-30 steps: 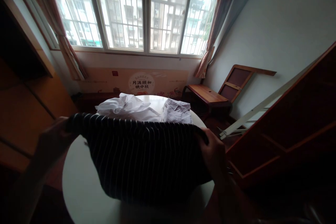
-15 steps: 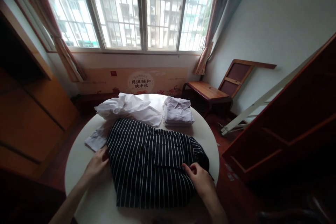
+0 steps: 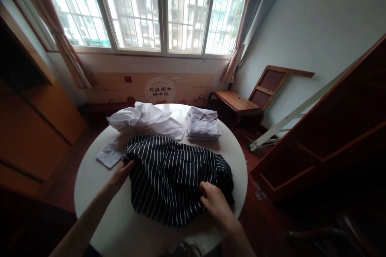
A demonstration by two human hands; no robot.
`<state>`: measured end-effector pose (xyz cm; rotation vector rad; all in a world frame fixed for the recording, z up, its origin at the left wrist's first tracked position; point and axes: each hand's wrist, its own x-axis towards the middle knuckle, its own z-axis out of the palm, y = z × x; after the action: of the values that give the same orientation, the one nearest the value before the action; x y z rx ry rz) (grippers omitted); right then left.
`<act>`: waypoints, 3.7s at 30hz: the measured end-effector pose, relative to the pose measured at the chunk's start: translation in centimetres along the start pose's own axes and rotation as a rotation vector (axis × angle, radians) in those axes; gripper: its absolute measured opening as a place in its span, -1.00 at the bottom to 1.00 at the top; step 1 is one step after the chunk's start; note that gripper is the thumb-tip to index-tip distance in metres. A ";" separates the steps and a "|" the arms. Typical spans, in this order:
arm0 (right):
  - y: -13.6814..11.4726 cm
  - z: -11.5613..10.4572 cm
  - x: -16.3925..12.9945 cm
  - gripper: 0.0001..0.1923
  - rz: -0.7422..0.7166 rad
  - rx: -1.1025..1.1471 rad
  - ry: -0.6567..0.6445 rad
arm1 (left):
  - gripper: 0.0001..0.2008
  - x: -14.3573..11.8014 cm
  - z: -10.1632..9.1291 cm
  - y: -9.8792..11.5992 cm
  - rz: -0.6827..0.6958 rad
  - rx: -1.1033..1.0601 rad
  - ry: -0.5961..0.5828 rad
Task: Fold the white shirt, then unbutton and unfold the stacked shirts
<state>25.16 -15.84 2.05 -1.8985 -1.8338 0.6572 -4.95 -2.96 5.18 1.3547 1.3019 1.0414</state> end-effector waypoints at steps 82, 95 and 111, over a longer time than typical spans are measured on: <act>-1.6 -2.3 10.6 -0.80 -0.073 0.466 -0.177 | -0.80 2.2 5.0 -4.4 0.387 0.399 -0.293; -9.4 4.2 5.8 -0.82 -0.168 -0.148 0.051 | -0.81 -1.4 6.1 -1.5 0.577 0.389 -0.076; -5.9 3.3 11.8 -0.74 0.021 0.969 -0.164 | -0.82 1.8 8.0 -3.3 0.386 0.242 -0.343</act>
<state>18.67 -3.92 2.40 -1.2188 -1.1905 1.4124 2.46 -1.81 0.43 1.9288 0.9511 0.8665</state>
